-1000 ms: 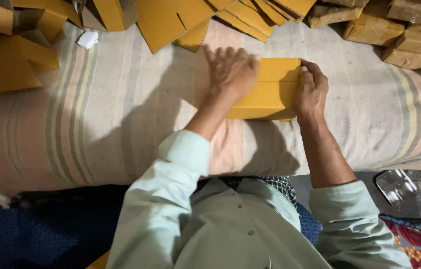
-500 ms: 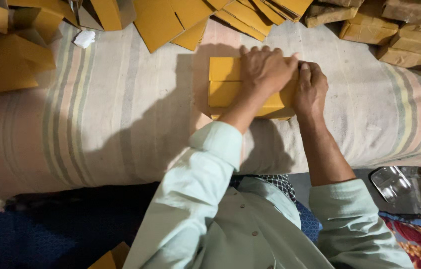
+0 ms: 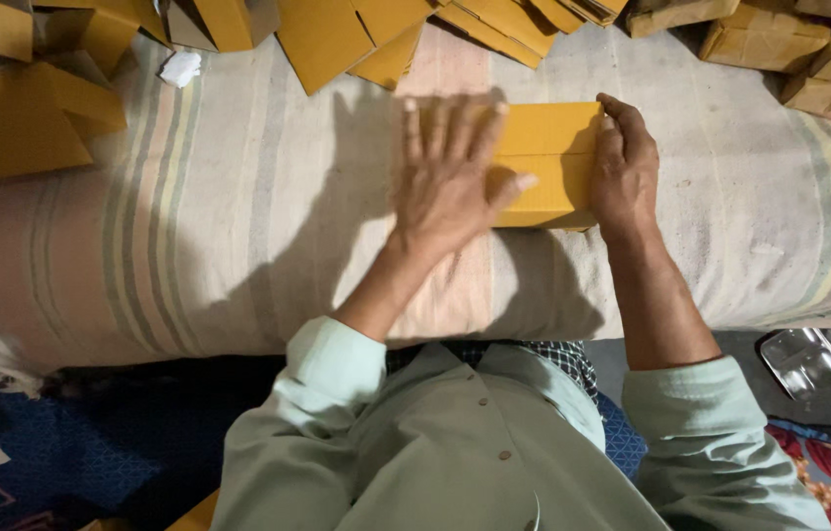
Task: The person assembles small cardboard boxes by folding the flat pieces along pre-scored lines and pressing the edges to form rectangular boxes. The person handles multiple boxes one at a time, folding and creasing each piece into shape.
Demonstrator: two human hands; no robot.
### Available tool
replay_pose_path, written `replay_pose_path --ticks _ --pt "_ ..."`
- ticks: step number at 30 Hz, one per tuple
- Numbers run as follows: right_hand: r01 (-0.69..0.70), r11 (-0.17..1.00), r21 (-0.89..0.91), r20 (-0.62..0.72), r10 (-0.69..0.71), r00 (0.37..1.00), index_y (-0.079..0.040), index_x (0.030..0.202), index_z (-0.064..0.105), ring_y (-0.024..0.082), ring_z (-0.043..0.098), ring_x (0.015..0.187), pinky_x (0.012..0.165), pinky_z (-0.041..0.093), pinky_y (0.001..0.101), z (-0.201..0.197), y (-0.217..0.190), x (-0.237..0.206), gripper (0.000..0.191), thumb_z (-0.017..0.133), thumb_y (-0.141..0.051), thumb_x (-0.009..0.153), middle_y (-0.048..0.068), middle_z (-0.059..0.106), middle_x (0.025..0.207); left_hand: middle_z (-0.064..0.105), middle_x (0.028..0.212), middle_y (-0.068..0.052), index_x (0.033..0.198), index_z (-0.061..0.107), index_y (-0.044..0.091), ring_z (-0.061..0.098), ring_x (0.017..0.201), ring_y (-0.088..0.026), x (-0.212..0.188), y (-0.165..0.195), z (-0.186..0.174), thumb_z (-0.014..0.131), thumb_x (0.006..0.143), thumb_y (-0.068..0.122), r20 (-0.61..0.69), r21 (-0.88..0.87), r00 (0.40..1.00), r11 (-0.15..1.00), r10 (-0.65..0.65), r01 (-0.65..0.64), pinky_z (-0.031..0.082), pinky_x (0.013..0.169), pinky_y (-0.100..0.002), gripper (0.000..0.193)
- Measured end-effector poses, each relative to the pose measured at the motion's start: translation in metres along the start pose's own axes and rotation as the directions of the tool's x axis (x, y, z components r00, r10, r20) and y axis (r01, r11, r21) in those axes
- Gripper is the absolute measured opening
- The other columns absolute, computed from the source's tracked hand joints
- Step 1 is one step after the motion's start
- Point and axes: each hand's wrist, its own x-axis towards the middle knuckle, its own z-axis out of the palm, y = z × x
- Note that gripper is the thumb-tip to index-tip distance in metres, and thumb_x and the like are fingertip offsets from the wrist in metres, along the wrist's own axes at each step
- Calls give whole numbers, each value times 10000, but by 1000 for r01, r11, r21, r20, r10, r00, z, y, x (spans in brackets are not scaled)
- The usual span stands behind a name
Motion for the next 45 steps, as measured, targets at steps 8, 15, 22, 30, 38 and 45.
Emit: replay_pose_path --ticks 8,15,22,30,38,45 --pt "-176 968 177 51 169 984 14 1388 578 186 657 1068 944 534 309 -1 -3 2 422 426 -223 1073 163 695 1225 186 1701 -144 1622 263 43 162 1571 -319 5 69 11 586 938 631 -62 210 931 916 361 -341 83 1270 -604 958" --pt "-113 984 138 20 111 994 34 1361 600 179 649 1055 942 529 313 0 -2 1 408 447 -230 1090 148 701 1208 202 1665 -211 1584 248 -17 166 1575 -356 -15 4 23 625 901 648 -81 -18 958 961 275 -277 58 1284 -558 1025" --pt "-100 988 118 7 100 995 39 1349 605 176 644 1034 930 528 310 3 2 2 412 446 -229 1079 140 703 1171 217 1701 -195 1602 238 -20 161 1600 -320 -47 -58 7 526 931 669 -130 -7 973 981 191 -194 63 1318 -488 1005" --pt "-53 996 75 3 52 999 49 1354 604 209 654 1050 950 520 333 2 0 2 429 443 -227 1068 169 710 1176 168 1633 -296 1568 243 -58 146 1503 -412 14 -36 10 300 1016 644 -50 -177 998 984 -31 21 75 1208 -529 895" --pt "-143 989 41 -16 144 989 43 1332 611 216 678 1016 909 536 330 1 -3 4 441 436 -245 1046 182 722 1142 582 1382 -132 1298 624 135 467 1375 -396 65 5 -36 268 1042 511 291 -104 908 933 -302 344 121 1219 -707 577" --pt "-115 993 13 -32 115 993 54 1332 617 213 673 998 900 533 325 -1 8 8 436 443 -238 1059 189 723 1125 597 1376 -121 1318 586 110 498 1318 -372 84 61 -18 259 1023 442 150 -112 984 987 -96 113 97 1171 -729 552"
